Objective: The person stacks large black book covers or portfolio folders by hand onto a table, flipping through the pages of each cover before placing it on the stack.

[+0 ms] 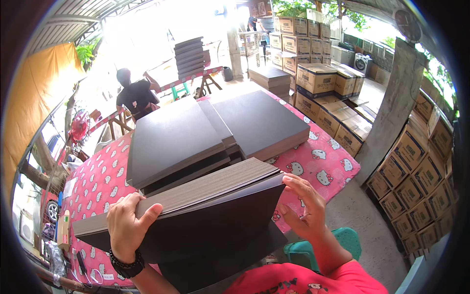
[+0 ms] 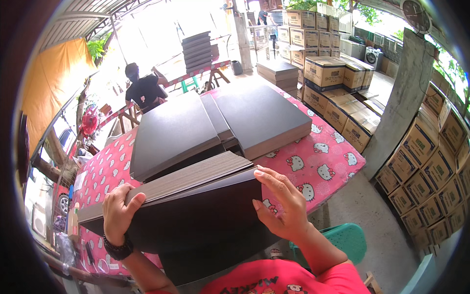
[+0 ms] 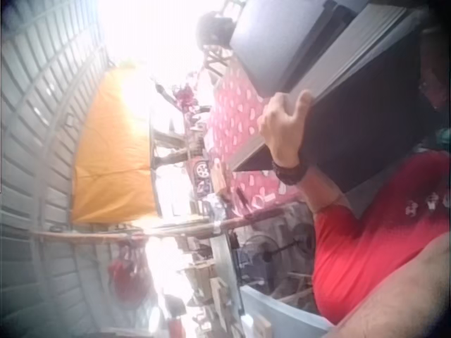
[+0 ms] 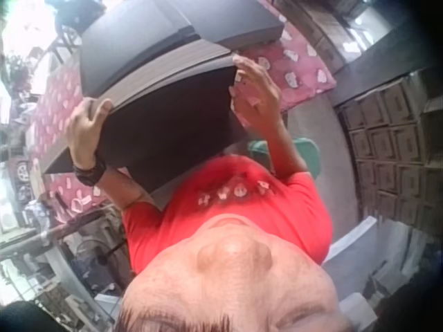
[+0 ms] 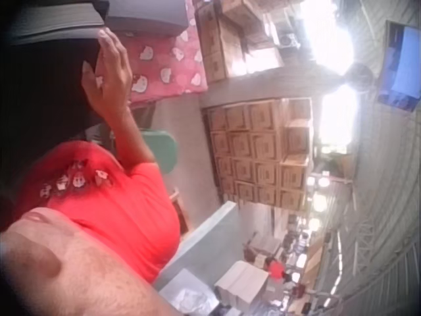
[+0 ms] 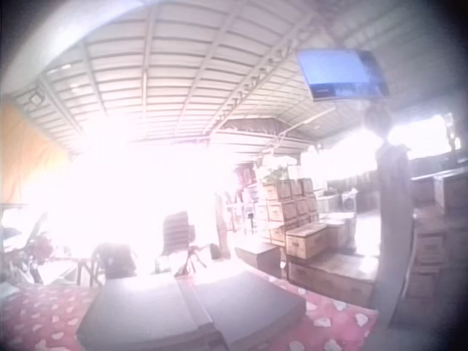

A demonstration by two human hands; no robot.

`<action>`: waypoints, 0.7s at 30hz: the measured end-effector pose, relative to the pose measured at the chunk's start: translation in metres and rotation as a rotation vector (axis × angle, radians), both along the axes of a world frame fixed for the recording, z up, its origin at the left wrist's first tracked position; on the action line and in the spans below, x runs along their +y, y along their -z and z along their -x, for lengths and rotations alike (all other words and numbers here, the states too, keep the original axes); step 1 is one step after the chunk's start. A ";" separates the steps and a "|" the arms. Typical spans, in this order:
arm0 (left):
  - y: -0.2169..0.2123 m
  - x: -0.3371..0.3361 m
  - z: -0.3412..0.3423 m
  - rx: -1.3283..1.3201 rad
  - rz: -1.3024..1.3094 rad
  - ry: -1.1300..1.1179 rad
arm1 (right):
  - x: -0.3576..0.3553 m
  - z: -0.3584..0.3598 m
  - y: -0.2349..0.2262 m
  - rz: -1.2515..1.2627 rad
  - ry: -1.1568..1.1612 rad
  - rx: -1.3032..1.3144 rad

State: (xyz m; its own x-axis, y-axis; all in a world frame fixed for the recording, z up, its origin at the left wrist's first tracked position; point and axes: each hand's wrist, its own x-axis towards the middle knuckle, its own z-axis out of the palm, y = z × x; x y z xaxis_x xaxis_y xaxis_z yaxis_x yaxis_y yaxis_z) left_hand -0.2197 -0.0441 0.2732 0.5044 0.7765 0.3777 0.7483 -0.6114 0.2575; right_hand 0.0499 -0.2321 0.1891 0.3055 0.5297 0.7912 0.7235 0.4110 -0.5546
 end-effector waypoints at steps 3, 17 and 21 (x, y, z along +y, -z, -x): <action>-0.001 -0.002 -0.001 -0.004 -0.008 -0.001 | -0.005 0.005 -0.001 -0.036 -0.052 0.090; 0.000 -0.004 0.001 -0.015 -0.024 0.010 | -0.005 0.006 -0.013 -0.034 0.121 -0.133; 0.000 -0.005 0.005 -0.023 -0.048 0.006 | -0.006 0.008 -0.012 -0.027 0.112 -0.169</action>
State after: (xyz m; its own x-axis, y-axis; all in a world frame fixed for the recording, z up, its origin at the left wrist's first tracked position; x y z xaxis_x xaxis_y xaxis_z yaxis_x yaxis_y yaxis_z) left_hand -0.2243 -0.0486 0.2731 0.4996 0.7542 0.4261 0.7390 -0.6277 0.2446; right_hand 0.0421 -0.2377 0.2011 0.2231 0.4779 0.8496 0.8472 0.3359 -0.4115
